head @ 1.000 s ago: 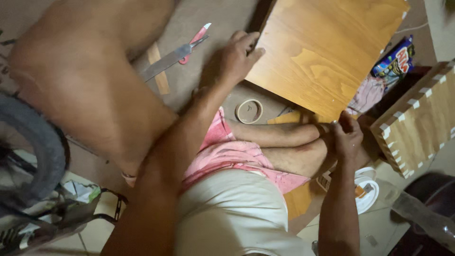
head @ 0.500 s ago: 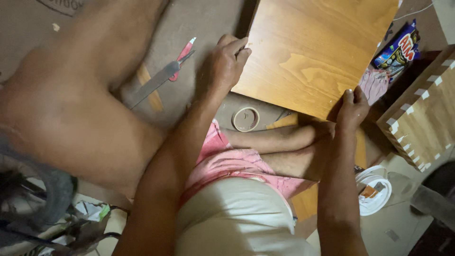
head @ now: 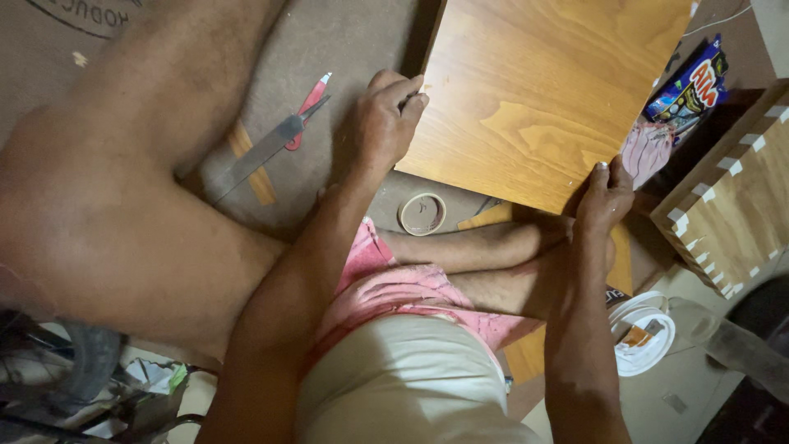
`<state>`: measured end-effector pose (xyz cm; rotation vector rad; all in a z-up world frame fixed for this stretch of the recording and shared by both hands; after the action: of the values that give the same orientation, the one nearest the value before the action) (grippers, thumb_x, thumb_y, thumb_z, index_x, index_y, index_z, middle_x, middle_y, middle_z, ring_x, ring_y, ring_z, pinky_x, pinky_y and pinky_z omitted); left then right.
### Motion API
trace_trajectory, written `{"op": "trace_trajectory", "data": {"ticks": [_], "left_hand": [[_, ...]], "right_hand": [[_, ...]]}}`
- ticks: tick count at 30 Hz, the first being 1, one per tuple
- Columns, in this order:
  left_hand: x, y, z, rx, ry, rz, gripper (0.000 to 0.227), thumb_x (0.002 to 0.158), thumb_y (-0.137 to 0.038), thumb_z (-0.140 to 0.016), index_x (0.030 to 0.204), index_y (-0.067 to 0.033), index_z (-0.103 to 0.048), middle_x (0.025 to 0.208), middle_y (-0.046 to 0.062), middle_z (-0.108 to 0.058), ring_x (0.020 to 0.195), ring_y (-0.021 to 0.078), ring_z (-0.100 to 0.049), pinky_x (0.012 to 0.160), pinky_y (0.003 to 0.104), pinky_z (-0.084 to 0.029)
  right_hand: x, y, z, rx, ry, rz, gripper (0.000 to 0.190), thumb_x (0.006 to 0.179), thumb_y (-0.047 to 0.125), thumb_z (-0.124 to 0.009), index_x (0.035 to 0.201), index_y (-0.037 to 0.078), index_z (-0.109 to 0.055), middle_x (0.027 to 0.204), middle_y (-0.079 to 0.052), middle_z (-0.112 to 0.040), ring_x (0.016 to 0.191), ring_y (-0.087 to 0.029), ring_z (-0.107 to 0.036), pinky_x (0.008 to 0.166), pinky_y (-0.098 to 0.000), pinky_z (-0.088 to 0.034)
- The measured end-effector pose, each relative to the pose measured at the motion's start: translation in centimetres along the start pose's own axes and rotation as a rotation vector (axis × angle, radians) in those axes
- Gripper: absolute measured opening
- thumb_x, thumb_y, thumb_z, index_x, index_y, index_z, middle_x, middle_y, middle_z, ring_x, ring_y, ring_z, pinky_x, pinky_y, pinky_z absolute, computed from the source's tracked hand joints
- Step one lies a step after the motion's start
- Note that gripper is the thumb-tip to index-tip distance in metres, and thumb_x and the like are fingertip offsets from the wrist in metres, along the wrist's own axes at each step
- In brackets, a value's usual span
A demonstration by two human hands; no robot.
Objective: The person applies white adhesive to a rectangular board using a brush, then places a wood veneer sheet on top. They smooth the veneer with their hands and a cloth, apply masking tape to the edges, and wipe the surface. The person works on a single board throughout the clip.
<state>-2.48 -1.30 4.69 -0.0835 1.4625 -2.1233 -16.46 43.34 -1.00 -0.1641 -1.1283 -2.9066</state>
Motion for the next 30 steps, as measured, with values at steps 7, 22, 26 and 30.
{"op": "trace_trajectory", "data": {"ticks": [7,22,26,30], "left_hand": [[0.3,0.3,-0.5,-0.06,-0.005,-0.018,0.027,0.097,-0.027,-0.068,0.118,-0.0113,-0.073,0.115,0.003,-0.07,0.096,0.0208,-0.074,0.082,0.033,-0.058],[-0.5,4.7,-3.3,-0.156,-0.11,-0.119,0.042,0.097,-0.027,-0.072,0.131,-0.0045,-0.062,0.114,0.009,-0.073,0.099,0.0221,-0.073,0.087,0.035,-0.055],[-2.4,6.1,-4.4,-0.246,-0.139,-0.226,0.042,0.093,-0.015,-0.074,0.132,-0.0022,-0.065,0.117,0.016,-0.069,0.105,0.0272,-0.07,0.093,0.036,-0.058],[-4.3,7.9,-3.5,0.01,-0.129,-0.345,0.028,0.096,-0.011,-0.072,0.121,0.0009,-0.074,0.112,0.019,-0.072,0.104,0.0327,-0.068,0.094,0.04,-0.053]], "right_hand": [[0.3,0.1,0.0,-0.032,-0.003,0.007,0.039,0.101,0.006,-0.067,0.135,-0.012,-0.061,0.131,-0.022,-0.069,0.119,-0.025,-0.067,0.105,-0.0339,-0.05],[-0.3,-1.0,0.7,-0.08,0.099,-0.043,0.03,0.1,0.013,-0.064,0.125,-0.004,-0.067,0.092,-0.007,-0.068,0.076,-0.013,-0.057,0.069,-0.0296,-0.05],[-2.9,-1.7,2.4,0.194,0.07,-0.249,0.035,0.098,0.011,-0.06,0.128,-0.003,-0.07,0.091,-0.005,-0.067,0.077,-0.013,-0.058,0.068,-0.0312,-0.05],[-6.3,-1.0,2.1,0.148,0.026,-0.192,0.036,0.096,0.011,-0.063,0.13,0.0,-0.069,0.108,-0.007,-0.076,0.09,-0.012,-0.067,0.082,-0.0284,-0.055]]}}
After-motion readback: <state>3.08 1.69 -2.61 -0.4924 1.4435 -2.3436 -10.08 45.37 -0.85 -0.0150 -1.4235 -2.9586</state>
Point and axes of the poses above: each hand's wrist, its own x-axis towards the middle knuckle, its own z-axis out of the back of the hand, y = z × x, the point moved 1 cm from there along x, towards the middle knuckle
